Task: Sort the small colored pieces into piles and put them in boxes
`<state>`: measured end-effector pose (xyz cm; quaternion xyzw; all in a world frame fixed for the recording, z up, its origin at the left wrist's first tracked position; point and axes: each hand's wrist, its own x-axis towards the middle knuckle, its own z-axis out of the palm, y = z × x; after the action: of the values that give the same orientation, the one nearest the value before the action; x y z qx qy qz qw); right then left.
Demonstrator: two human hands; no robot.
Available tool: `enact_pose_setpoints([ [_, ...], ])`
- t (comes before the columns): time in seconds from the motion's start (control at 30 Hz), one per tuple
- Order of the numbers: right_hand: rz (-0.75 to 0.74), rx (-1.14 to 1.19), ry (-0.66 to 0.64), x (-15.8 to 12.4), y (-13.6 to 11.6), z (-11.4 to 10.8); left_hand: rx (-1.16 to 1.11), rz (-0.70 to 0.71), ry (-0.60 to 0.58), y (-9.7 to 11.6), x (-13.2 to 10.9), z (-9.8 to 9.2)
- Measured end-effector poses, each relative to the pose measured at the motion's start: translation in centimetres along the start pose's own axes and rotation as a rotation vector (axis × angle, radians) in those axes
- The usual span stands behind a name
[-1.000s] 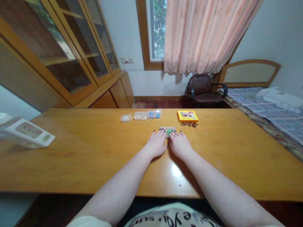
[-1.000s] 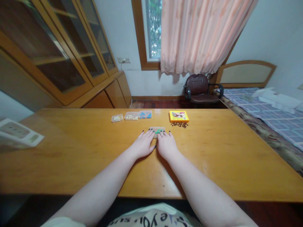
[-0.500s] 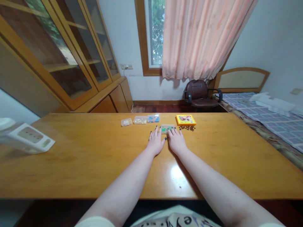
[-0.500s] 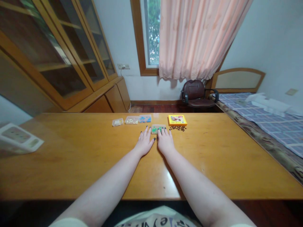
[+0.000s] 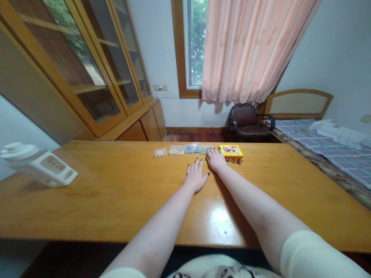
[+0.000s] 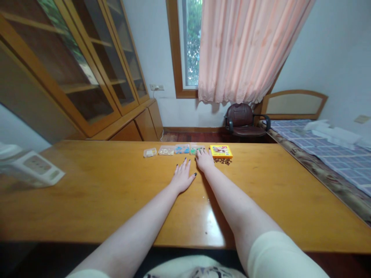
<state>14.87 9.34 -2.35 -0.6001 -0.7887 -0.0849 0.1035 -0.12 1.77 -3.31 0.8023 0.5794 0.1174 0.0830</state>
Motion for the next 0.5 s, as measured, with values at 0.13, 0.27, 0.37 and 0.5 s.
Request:
enact_pose_setpoints([
  [0.13, 0.030, 0.002, 0.020, -0.1, 2.0, -0.2, -0.005, -0.005, 0.012, -0.1, 0.1, 0.3],
  [0.27, 0.286, 0.056, 0.061, -0.8, 7.0, -1.0, -0.025, -0.004, 0.003, 0.0, 0.1, 0.1],
  [0.37, 0.261, 0.150, -0.118, -1.5, 10.6, -1.4, -0.041, -0.005, -0.012, 0.1, 0.0, -0.2],
  [0.5, 0.280, 0.129, -0.196, -2.6, 13.1, -1.8, -0.054, -0.015, -0.014, 0.2, -0.2, -0.5],
])
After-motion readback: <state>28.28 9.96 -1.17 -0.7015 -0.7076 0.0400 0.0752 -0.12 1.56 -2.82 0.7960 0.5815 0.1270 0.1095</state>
